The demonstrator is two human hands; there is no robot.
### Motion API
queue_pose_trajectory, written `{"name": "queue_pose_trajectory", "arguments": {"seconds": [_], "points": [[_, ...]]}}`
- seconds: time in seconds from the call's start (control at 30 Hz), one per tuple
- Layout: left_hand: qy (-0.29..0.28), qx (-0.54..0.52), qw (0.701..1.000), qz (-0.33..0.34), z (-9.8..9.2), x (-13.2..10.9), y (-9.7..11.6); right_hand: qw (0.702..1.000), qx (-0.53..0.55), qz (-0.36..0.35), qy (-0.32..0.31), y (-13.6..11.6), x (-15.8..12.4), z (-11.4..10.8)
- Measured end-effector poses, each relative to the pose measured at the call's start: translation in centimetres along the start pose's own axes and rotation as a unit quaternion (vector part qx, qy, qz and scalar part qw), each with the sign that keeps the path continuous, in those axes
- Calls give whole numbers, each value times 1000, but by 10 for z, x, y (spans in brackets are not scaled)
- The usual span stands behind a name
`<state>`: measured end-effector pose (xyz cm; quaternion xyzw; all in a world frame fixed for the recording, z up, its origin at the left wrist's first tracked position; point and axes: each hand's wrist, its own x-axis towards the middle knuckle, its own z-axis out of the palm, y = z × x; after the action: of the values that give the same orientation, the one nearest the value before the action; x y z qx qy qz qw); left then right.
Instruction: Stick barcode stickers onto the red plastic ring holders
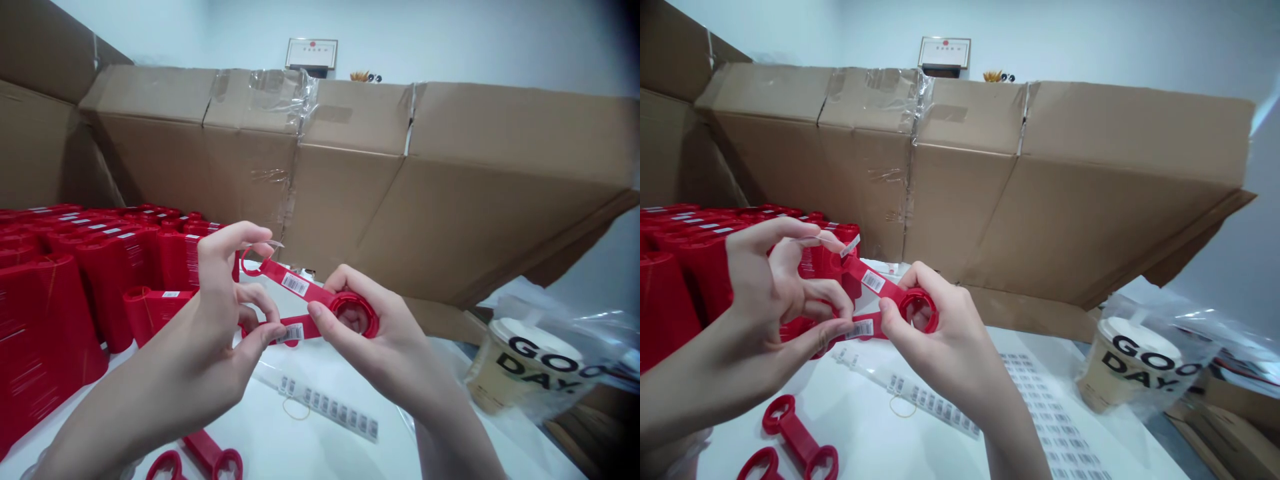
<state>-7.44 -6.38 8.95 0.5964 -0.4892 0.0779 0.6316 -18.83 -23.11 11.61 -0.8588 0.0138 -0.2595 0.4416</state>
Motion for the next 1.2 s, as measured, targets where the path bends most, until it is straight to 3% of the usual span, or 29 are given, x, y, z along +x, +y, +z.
{"name": "queue_pose_trajectory", "arguments": {"seconds": [0.1,0.5,0.7,0.87,1.0,1.2], "points": [[-64,15,998,14,-2,-2,-2,1000,-9,0,3,1,0,0],[-47,46,998,-9,-3,-2,-4,1000,-5,-24,18,1,0,2],[-54,87,994,-30,-2,0,4,998,-8,-26,56,-8,-2,7],[-3,77,996,-51,7,6,3,992,-18,-44,117,-15,-6,12],[36,20,999,-29,10,6,8,987,-26,-41,155,-21,-10,13],[119,56,991,-8,-7,-6,27,984,-15,-10,178,-14,-6,3]]}}
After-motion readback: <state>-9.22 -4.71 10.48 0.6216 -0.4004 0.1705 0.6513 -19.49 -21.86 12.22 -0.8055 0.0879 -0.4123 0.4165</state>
